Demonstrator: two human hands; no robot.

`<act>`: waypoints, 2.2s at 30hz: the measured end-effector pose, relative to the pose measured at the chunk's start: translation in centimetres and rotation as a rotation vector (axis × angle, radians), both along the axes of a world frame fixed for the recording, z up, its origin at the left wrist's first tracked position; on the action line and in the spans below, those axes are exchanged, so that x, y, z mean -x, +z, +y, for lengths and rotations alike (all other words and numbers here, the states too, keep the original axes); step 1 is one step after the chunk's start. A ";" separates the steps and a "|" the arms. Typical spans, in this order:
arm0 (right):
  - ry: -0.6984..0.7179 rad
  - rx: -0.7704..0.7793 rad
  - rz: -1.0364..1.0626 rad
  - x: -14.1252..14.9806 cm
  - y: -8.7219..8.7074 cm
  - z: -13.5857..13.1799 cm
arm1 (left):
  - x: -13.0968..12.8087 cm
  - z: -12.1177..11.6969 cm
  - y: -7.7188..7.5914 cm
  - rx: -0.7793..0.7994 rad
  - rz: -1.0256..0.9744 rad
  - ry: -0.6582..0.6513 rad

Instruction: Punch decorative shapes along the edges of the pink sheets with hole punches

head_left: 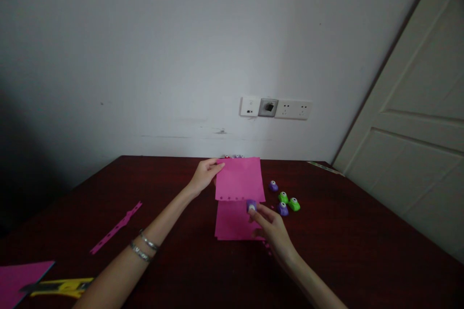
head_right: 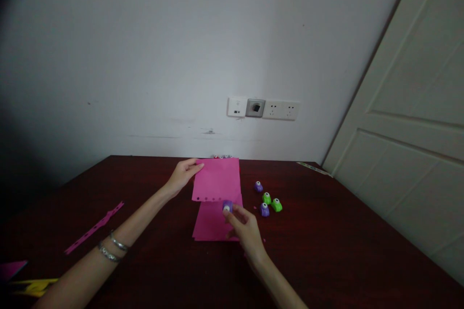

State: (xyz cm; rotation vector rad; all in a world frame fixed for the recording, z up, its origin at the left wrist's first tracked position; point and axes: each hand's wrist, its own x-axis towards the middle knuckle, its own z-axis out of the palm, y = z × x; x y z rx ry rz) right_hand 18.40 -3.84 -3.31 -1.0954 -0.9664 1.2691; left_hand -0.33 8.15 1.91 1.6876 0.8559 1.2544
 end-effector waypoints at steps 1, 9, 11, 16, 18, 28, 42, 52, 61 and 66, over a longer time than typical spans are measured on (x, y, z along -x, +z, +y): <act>0.003 -0.004 -0.002 0.0 0.0 0.0 | 0.0 0.0 0.0 0.001 -0.003 -0.002; -0.022 -0.014 0.001 0.0 0.0 0.0 | -0.1 -0.4 0.3 0.018 0.007 0.003; -0.048 -0.015 0.002 0.1 0.2 0.0 | -0.1 -0.4 0.3 0.024 0.008 0.002; -0.068 -0.017 -0.003 0.1 0.2 0.0 | -0.1 -0.2 0.2 0.030 -0.001 -0.015; -0.076 -0.016 -0.005 0.0 0.2 0.0 | -0.1 -0.1 0.1 0.037 -0.010 -0.031; -0.115 -0.051 -0.004 -0.4 -0.7 0.5 | 0.2 0.0 -0.1 0.051 -0.025 -0.048; -0.118 -0.073 0.016 -0.8 -0.8 0.5 | 0.5 0.0 0.1 0.027 -0.028 -0.031; -0.079 -0.084 0.059 -0.7 -0.8 0.4 | 0.1 -0.2 0.1 0.058 -0.035 -0.012; -0.048 -0.045 0.094 -0.5 -0.6 0.2 | -0.3 -0.3 -0.3 0.022 -0.027 -0.052; -0.072 0.011 0.081 -0.3 -0.2 -0.1 | -0.7 -0.7 -0.4 0.078 -0.023 -0.068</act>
